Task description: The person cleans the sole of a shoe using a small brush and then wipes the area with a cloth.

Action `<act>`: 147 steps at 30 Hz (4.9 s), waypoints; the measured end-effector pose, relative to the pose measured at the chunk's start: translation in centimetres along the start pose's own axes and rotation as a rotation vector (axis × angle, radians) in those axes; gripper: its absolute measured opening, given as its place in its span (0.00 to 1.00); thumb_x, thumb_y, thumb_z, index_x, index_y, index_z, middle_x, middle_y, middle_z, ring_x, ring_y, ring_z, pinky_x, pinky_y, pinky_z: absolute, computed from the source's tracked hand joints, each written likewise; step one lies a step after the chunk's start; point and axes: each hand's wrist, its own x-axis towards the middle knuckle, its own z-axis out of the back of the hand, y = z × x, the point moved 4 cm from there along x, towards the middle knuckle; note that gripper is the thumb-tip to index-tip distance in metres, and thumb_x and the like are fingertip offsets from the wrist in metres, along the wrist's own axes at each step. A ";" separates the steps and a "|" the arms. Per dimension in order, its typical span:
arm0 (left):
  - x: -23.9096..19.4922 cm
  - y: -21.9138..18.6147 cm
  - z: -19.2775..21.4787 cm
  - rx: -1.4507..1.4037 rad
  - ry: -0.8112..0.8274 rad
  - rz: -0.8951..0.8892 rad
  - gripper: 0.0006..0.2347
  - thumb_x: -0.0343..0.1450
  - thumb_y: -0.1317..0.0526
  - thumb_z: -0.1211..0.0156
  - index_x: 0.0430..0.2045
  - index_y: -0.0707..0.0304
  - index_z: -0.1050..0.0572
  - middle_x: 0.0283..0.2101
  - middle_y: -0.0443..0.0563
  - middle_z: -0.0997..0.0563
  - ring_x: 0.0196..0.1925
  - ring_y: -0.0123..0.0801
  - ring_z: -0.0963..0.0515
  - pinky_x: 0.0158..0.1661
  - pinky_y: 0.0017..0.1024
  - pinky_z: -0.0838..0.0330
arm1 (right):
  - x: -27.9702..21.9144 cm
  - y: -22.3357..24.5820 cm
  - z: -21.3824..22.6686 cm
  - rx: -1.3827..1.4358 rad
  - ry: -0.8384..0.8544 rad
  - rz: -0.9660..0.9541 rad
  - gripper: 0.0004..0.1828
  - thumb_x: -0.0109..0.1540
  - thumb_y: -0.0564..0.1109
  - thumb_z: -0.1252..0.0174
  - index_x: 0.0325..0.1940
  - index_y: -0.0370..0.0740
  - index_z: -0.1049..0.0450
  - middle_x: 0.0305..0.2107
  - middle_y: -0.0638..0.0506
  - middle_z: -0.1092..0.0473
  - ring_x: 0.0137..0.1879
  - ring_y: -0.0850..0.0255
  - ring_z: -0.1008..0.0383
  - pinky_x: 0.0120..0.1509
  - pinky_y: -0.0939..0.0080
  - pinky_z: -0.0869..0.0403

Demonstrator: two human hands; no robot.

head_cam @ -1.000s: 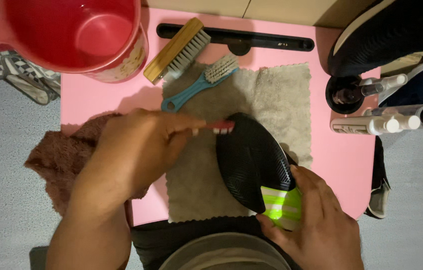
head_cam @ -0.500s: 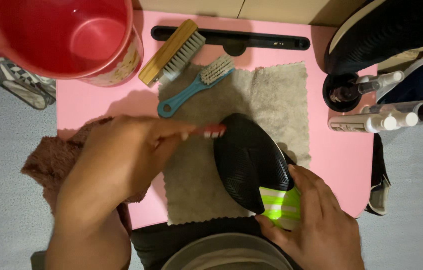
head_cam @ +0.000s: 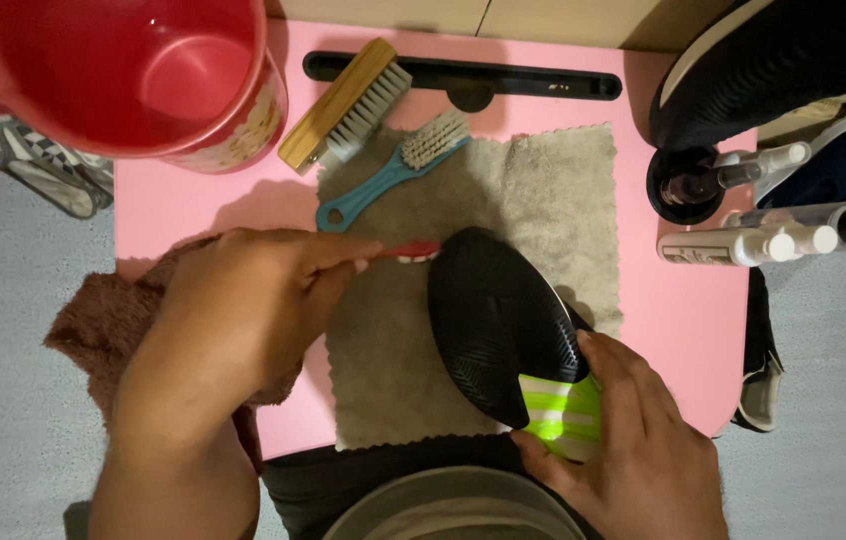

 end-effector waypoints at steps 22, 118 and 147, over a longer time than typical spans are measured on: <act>0.2 -2.6 -0.4 -0.128 -0.094 -0.219 0.13 0.72 0.58 0.41 0.47 0.39 0.13 0.39 0.45 0.10 0.27 0.37 0.11 0.24 0.39 0.25 | 0.0 -0.3 0.2 -0.044 -0.031 0.032 0.53 0.50 0.72 0.29 0.70 0.40 0.34 0.62 0.51 0.27 0.63 0.60 0.24 0.46 0.59 0.21; -21.2 8.5 -1.1 -0.771 -0.770 0.359 0.01 0.71 0.64 0.44 0.33 0.59 0.26 0.23 0.40 0.33 0.25 0.17 0.40 0.26 0.19 0.49 | -1.2 -1.1 -0.5 -0.056 0.096 -0.137 0.59 0.42 0.74 0.31 0.73 0.50 0.34 0.65 0.59 0.30 0.65 0.62 0.24 0.39 0.41 0.16; -1.4 -8.1 -8.2 -0.140 -0.458 -0.544 0.20 0.71 0.68 0.42 0.60 0.64 0.23 0.60 0.65 0.28 0.60 0.59 0.29 0.61 0.51 0.32 | -0.7 -0.7 -0.4 -0.079 -0.055 0.034 0.51 0.50 0.72 0.30 0.69 0.41 0.31 0.63 0.52 0.29 0.66 0.64 0.27 0.50 0.62 0.20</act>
